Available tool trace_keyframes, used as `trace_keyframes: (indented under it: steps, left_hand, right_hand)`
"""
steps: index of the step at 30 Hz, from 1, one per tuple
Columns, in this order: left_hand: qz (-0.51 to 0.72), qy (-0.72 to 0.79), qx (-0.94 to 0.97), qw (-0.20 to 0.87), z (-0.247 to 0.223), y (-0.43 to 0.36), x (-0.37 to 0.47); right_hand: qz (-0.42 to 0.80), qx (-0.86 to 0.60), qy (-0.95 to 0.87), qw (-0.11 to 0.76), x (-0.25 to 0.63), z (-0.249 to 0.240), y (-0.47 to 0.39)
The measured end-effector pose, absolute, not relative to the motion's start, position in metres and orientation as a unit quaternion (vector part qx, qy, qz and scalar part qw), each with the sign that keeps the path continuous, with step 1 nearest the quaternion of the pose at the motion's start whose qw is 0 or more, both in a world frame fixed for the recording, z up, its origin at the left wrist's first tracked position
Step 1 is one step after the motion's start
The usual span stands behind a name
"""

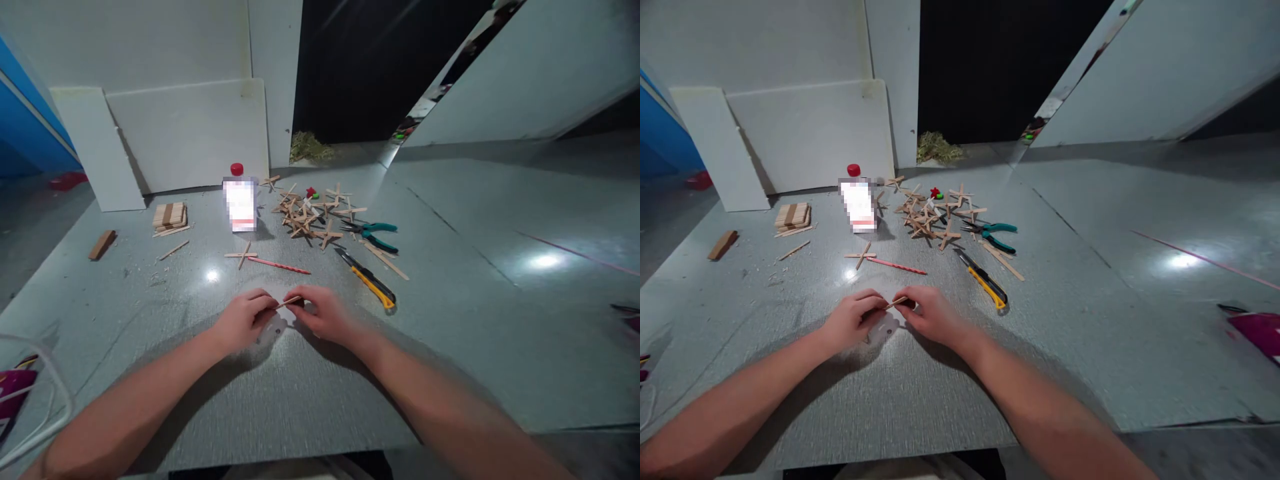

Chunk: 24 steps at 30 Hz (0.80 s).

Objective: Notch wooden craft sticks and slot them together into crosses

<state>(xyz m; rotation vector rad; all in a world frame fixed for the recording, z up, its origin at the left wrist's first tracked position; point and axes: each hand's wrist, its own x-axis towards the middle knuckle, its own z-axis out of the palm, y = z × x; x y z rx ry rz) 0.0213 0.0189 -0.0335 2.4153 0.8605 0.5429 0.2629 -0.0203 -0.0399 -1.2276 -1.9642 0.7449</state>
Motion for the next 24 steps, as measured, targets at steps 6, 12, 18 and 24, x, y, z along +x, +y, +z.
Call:
trace_keyframes:
  steps: [6, 12, 18, 24]
  left_hand:
    - [0.216, 0.377, 0.874, 0.216, -0.024, 0.04, 0.014]
    - [0.209, 0.492, 0.832, 0.147, -0.014, 0.105, 0.018]
    - [0.171, 0.528, 0.81, 0.188, -0.018, 0.124, 0.026]
    - [0.286, 0.521, 0.762, 0.259, -0.005, 0.088, 0.023]
  right_hand:
    - [0.321, -0.478, -0.724, 0.381, 0.263, -0.044, -0.017]
    - [0.34, -0.489, -0.686, 0.418, 0.271, -0.048, -0.009]
    - [0.364, -0.48, -0.675, 0.425, 0.275, -0.05, -0.007]
    - [0.396, -0.473, -0.639, 0.459, 0.272, -0.047, -0.009]
